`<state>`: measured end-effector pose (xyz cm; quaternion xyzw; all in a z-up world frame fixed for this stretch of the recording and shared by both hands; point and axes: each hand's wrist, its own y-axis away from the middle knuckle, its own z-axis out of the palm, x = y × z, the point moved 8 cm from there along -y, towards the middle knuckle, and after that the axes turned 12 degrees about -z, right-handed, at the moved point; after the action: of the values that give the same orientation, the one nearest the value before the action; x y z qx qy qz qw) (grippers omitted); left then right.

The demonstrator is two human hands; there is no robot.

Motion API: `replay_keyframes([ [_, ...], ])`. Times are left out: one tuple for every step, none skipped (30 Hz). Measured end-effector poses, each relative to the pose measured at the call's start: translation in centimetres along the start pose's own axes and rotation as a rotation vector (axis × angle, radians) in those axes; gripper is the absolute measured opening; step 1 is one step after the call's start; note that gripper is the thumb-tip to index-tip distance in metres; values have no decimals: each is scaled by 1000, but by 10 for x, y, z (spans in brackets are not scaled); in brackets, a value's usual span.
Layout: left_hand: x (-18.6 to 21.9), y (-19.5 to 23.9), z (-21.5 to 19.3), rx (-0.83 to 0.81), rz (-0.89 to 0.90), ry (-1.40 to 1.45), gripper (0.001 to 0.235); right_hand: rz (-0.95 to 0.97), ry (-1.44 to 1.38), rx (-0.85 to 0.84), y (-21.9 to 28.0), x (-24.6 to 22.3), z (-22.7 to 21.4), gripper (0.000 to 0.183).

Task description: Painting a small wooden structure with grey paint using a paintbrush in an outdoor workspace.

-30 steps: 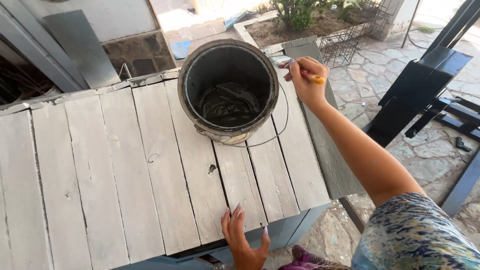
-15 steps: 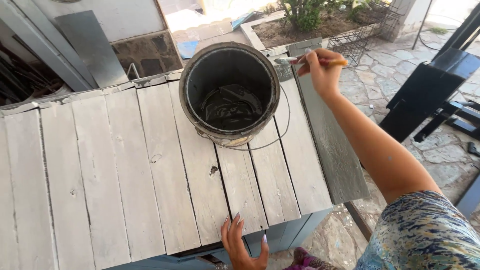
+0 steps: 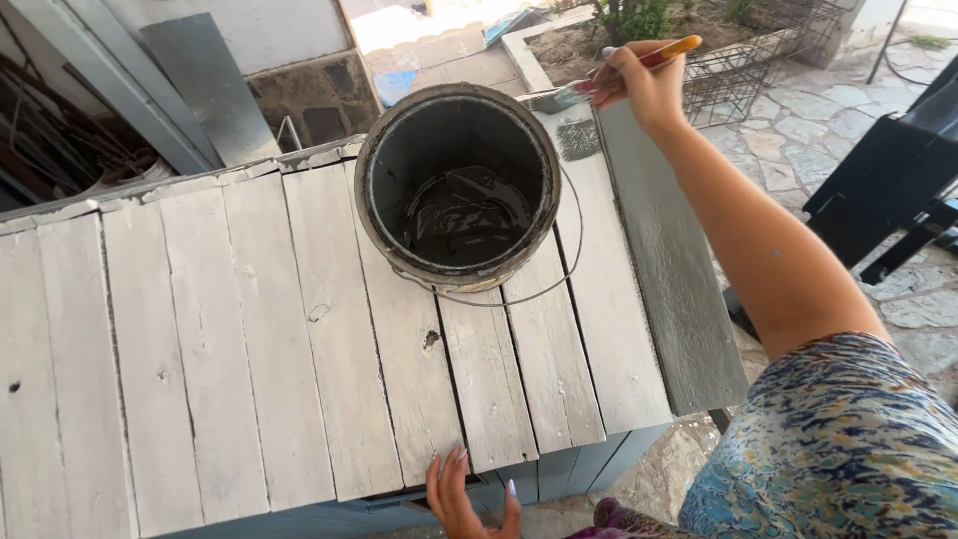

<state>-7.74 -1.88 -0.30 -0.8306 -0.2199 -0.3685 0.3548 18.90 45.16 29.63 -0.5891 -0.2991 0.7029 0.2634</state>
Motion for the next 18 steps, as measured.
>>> replay_keyframes([
  [1, 0, -1, -3, -8, 8, 69, -37, 56, -55, -2, -1, -3, 23],
  [1, 1, -2, -8, -15, 15, 69, -75, 112, -108, -3, -2, -6, 23],
  [3, 1, -6, -3, -20, 9, 69, -72, 105, -113, -5, -3, -6, 23],
  [6, 1, -8, -2, -17, 10, 69, -86, 150, -123, -7, -7, -8, 25],
  [9, 1, -10, -1, -15, 10, 70, -100, 195, -134, -10, -11, -10, 27],
  [2, 4, -8, 3, -13, 11, 70, -104, 192, -135, -10, -16, -5, 27],
  [-5, 6, -7, 30, -35, -2, 69, -142, 228, -173, -10, -23, 2, 25],
  [-12, 7, -5, 56, -53, -11, 69, -182, 266, -209, -11, -32, 7, 24],
  [-14, 5, -2, 59, -48, -7, 69, -188, 267, -207, -15, -31, 14, 24],
  [-16, 6, -1, 61, -51, -23, 70, -113, 182, -190, -16, -24, 20, 23],
  [-19, 6, 1, 63, -53, -38, 71, -37, 97, -172, -17, -16, 27, 23],
  [-12, 4, -2, 62, -55, -40, 71, -34, 97, -173, -16, -16, 30, 23],
  [-3, 2, -4, 49, -30, -18, 72, -7, 101, -175, -14, -15, 33, 21],
  [6, -1, -6, 39, -8, 6, 73, 17, 104, -180, -14, -14, 38, 20],
  [2, 1, -4, 40, -11, 7, 73, 18, 104, -184, -15, -5, 26, 20],
  [-2, 1, -1, 37, -31, -4, 74, -30, 142, -218, -17, -1, 15, 20],
  [-6, 1, 3, 33, -51, -15, 76, -79, 180, -252, -20, 3, 4, 22],
  [-7, 1, 4, 32, -53, -12, 76, -79, 183, -254, -20, -6, 0, 22],
])
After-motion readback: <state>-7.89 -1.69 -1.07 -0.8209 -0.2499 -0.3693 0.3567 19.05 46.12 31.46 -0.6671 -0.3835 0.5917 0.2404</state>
